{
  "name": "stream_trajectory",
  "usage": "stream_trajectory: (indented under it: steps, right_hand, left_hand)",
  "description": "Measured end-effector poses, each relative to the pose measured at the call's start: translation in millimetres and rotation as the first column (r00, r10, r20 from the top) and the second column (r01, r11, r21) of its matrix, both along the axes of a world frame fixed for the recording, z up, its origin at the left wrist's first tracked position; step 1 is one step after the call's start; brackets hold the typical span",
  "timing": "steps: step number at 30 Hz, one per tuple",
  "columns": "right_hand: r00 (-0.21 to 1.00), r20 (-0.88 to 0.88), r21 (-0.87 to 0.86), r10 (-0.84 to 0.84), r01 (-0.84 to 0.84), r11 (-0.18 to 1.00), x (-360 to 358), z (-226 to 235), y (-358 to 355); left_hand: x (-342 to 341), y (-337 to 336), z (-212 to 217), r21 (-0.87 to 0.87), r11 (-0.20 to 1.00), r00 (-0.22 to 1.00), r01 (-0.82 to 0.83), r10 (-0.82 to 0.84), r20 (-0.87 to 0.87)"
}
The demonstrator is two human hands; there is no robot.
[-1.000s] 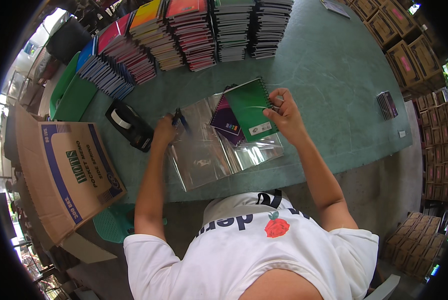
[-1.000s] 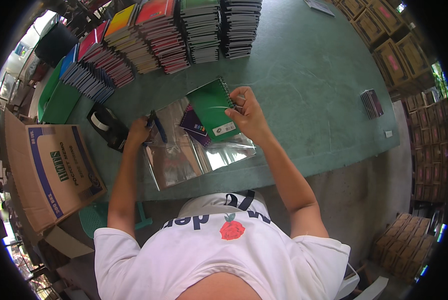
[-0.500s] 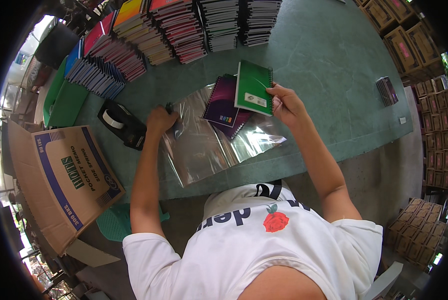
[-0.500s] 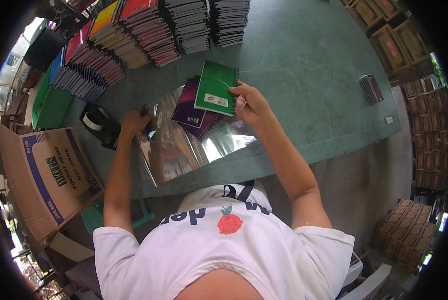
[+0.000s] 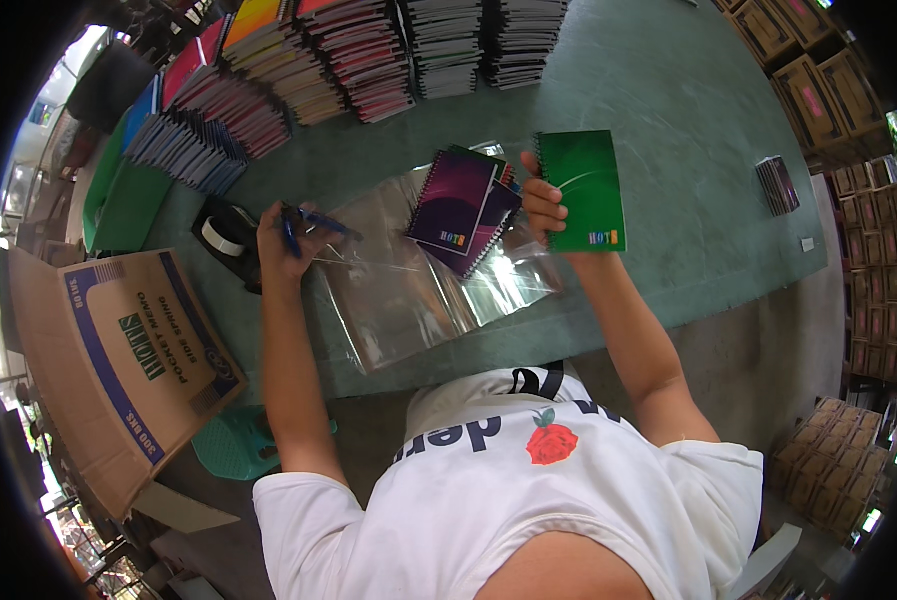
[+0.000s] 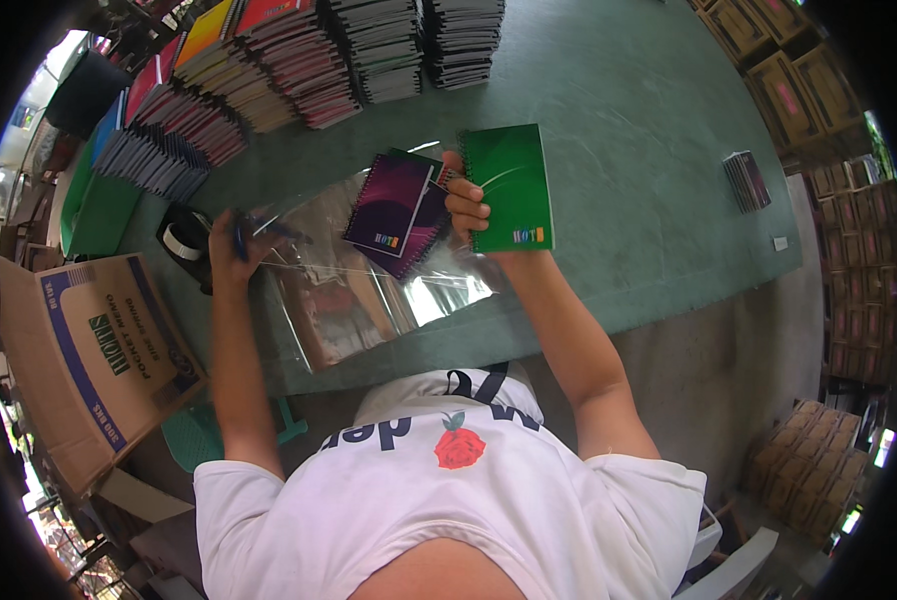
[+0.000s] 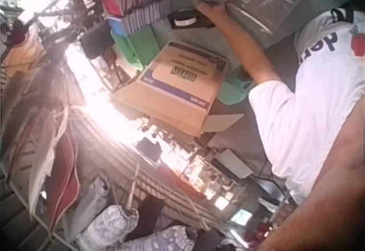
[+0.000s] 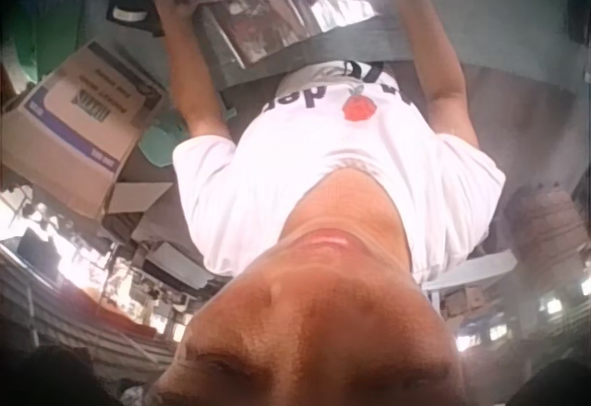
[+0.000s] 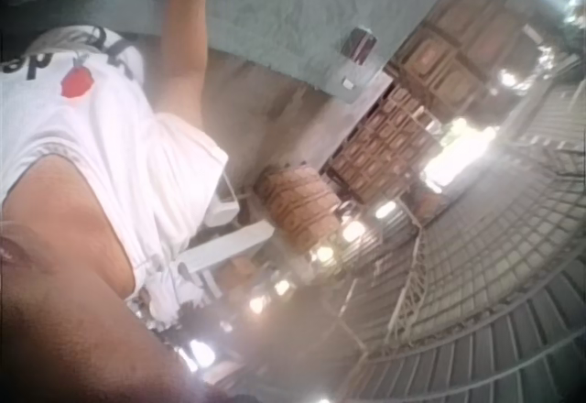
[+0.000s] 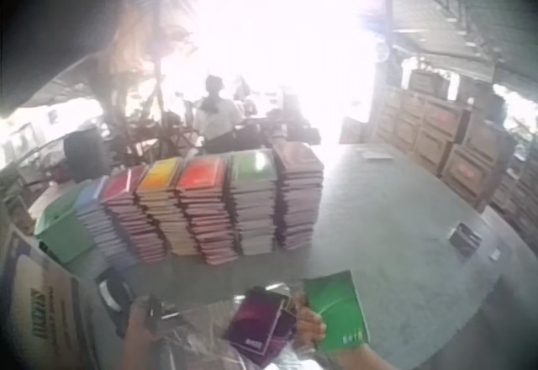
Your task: The person trims the coil ends of a stack of notebooks using pliers, then organizes several stacks of small notebooks by color, places them into a plastic sleeve, and seals the package by hand.
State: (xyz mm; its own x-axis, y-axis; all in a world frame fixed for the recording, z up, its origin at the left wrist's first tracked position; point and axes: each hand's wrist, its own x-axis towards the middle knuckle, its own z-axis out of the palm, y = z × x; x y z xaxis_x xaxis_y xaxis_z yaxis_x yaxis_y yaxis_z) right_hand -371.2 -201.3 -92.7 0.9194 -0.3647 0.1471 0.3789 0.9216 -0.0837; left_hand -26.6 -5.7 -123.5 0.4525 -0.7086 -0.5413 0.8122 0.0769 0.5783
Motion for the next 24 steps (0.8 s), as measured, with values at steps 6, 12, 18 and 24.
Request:
stream_trajectory:
  steps: [6,12,18,24]
  right_hand:
    - [0.512,-0.486,-0.822,-0.708,0.009,0.57,21,35,7]
    - [0.427,-0.122,-0.971,-0.896,-0.237,0.019,55,54,6]
    - [0.441,0.124,-0.872,-0.889,-0.378,-0.309,98,83,13]
    - [0.485,0.225,-0.819,-0.845,-0.376,-0.433,127,94,27]
  left_hand:
    - [-28,-11,55,-0.028,0.98,0.926,0.197,-0.177,0.333]
    - [-92,-37,144,0.439,0.876,-0.023,0.198,-0.444,0.896]
    - [-100,-38,134,0.468,0.881,-0.318,0.063,-0.427,0.847]
    - [-93,-27,123,0.493,0.869,-0.234,-0.035,-0.487,0.842]
